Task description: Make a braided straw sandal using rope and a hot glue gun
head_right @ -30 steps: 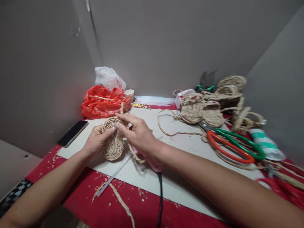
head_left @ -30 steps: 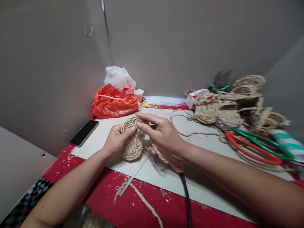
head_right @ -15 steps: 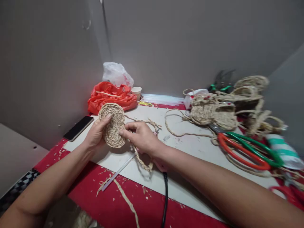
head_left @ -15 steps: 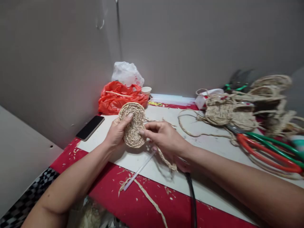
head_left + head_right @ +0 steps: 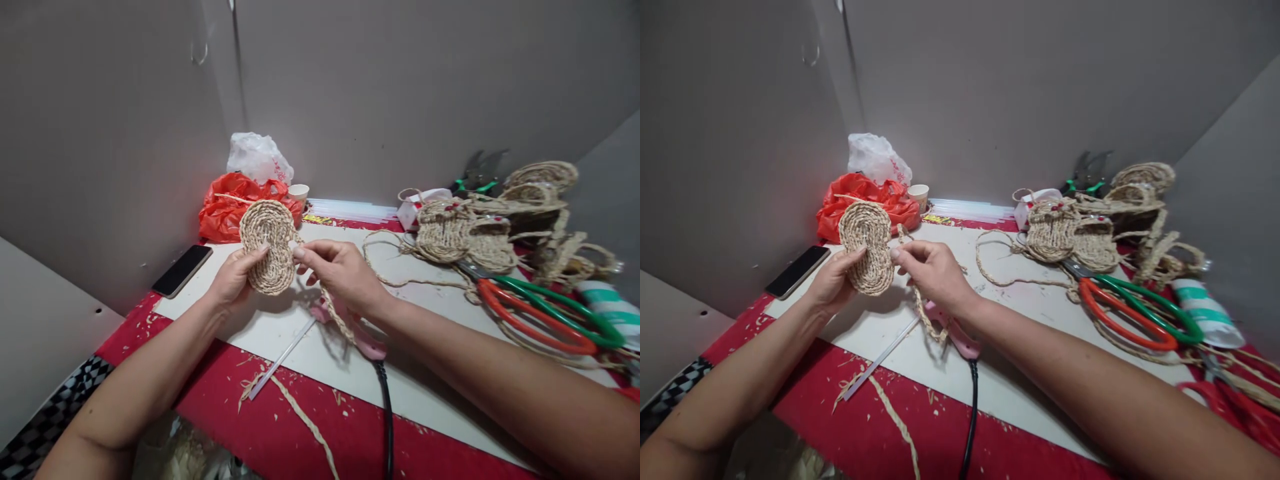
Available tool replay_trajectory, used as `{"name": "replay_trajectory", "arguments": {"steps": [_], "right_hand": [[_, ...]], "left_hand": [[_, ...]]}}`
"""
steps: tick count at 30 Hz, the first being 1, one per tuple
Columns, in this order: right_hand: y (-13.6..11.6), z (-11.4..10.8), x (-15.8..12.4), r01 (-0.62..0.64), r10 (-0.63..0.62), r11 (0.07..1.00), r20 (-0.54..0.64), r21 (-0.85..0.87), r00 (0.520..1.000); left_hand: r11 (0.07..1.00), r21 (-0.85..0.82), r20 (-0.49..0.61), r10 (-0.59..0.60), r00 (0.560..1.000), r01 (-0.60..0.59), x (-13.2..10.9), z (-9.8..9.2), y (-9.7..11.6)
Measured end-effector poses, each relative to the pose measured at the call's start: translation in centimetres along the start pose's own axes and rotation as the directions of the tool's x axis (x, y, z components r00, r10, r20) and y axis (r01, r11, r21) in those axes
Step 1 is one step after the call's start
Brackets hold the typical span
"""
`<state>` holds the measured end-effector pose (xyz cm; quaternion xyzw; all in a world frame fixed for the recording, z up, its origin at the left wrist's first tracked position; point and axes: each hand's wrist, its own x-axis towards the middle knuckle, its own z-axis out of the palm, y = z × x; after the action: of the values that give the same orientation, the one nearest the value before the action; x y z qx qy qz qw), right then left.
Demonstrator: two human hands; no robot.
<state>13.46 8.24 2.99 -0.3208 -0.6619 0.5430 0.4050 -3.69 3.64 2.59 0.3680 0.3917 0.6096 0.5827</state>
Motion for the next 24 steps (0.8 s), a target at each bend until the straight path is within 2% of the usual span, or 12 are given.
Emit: {"name": "replay_trajectory", "arguments": {"steps": [3,8,13,17,24], "right_hand": [[-0.3,-0.3,0.5,0.020,-0.016,0.998,-0.063,0.063,0.998],[0.6,-0.1,1.3,-0.035,0.040,0.988,-0.028,0.150,0.999],[1.8,0.1,2.1,-0.062,0.063,0.981,-0.001,0.182,0.998],[1.7,0.0,2.1,-0.057,0.056,0.994,0.015,0.098,0.998],[1.8,0.0,1.3,0.058,-0.055,0.993,0.029,-0.101,0.998]], "left_hand": [[1.000,0.013,-0.038,0.001,0.999,-0.001,0.2,-0.3,-0.1],[0.995,0.100,-0.063,-0.021,0.998,0.027,0.4,-0.3,-0.8],[0.993,0.117,-0.188,0.007,0.982,0.015,0.6,0.0,-1.6],[0.994,0.091,-0.222,-0.045,0.974,0.066,0.7,0.0,-2.3],[0.994,0.078,-0.206,-0.056,0.977,0.074,0.7,-0.1,-2.6]]}}
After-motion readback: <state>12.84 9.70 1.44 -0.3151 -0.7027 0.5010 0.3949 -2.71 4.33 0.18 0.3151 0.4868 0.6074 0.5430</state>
